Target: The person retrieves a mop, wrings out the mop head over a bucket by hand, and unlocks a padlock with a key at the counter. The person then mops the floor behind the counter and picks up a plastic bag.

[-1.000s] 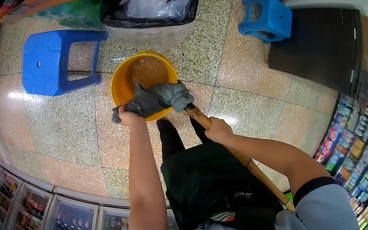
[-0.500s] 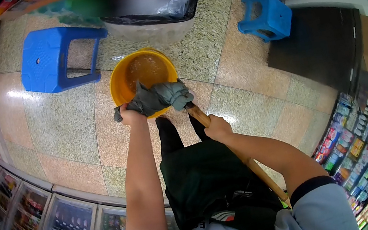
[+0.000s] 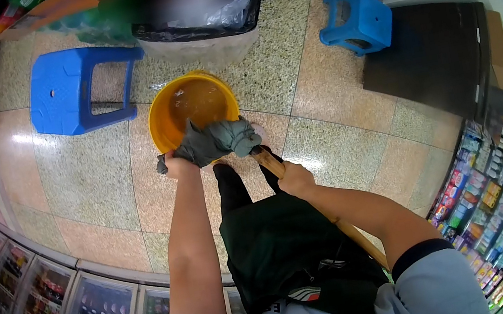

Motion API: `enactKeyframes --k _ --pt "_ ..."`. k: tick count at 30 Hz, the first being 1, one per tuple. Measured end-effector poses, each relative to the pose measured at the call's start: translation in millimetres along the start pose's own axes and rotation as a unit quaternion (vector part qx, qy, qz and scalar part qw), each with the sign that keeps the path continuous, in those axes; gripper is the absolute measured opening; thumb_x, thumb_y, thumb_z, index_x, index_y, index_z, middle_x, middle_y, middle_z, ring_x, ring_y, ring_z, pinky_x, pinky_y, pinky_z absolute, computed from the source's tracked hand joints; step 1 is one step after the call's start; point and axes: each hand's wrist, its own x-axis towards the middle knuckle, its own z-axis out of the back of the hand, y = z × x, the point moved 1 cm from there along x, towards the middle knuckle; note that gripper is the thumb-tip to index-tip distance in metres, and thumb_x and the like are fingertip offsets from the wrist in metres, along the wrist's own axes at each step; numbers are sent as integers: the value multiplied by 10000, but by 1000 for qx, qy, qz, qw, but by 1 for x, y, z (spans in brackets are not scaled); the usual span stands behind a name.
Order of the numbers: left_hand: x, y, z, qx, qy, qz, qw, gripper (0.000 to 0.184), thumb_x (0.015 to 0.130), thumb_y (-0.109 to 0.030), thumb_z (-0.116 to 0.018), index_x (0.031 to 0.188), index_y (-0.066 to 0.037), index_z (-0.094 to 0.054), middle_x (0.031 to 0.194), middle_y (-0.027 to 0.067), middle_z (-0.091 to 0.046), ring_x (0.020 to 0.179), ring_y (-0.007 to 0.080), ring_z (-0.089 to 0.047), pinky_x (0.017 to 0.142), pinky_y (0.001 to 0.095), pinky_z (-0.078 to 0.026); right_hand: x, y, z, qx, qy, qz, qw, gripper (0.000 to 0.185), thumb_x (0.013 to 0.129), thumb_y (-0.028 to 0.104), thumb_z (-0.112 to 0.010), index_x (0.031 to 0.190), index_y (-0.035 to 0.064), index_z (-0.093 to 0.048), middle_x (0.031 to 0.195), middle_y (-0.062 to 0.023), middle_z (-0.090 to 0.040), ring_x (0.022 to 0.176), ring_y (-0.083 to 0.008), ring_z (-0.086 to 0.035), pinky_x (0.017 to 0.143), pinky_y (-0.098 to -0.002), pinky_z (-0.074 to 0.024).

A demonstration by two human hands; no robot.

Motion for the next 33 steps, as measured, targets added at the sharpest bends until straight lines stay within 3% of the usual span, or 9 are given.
enactKeyframes --k 6,9,11,16,20,23,26,29,33 --pt "8 6 4 -30 46 25 998 284 653 -19 -523 928 46 -497 938 121 -536 803 250 -560 703 354 -488 4 -13 0 -14 17 30 999 365 657 193 -564 991 52 -523 820 -144 -591 745 -258 -592 664 -347 -475" --pt "21 -7 0 13 193 -18 981 317 670 -98 -516 944 61 -504 963 148 -547 859 278 -553 770 382 -454 -9 -13 28 263 224 -14 938 215 698 135 -601 834 27 -474 540 -26 -441 383 -95 -419 370 -233 -369" --pt "22 -24 1 13 384 176 906 395 692 -136 -483 1050 31 -467 1063 150 -522 988 296 -501 889 410 -374 -29 -12 52 288 261 6 921 195 706 135 -597 802 33 -462 538 -30 -444 386 -98 -424 367 -234 -360" --pt "4 -38 18 18 516 198 833 493 725 -234 -474 1157 -8 -402 1197 134 -436 1132 290 -384 979 426 -254 -110 -21 118 477 391 -50 786 242 724 198 -622 743 72 -416 540 -8 -422 382 -81 -405 369 -225 -337" --pt "-61 -45 24 129 503 244 819 499 747 -317 -482 1182 -84 -406 1202 96 -439 1168 259 -342 986 413 -210 -179 -51 155 574 403 -16 713 258 731 186 -613 851 76 -412 538 -3 -396 372 -78 -379 367 -218 -297" --pt "-103 -53 27 362 324 82 870 595 707 -361 -551 1201 -75 -382 1216 94 -422 1156 251 -353 962 403 -231 -220 -77 182 600 380 39 703 251 734 178 -600 858 71 -410 542 -5 -387 377 -78 -369 375 -219 -295" --pt "-89 -62 38 447 401 -170 781 598 701 -299 -587 1191 -24 -380 1195 125 -434 1111 236 -395 932 337 -285 -242 -109 196 600 333 94 721 239 730 160 -596 836 66 -405 554 -13 -406 394 -86 -397 380 -219 -312" --pt "-111 -94 52 567 316 -276 709 466 685 -198 -598 1093 -5 -481 1084 153 -519 1012 248 -478 858 329 -370 -254 -149 220 624 267 89 729 224 725 139 -600 795 63 -402 572 -24 -439 414 -100 -433 392 -227 -352" --pt "-97 -111 77 539 321 -103 772 332 741 -299 -501 1049 -186 -455 1007 11 -488 871 237 -490 700 523 -366 -255 -203 246 669 151 90 722 204 719 109 -589 780 63 -400 553 -35 -443 391 -107 -415 353 -228 -331"
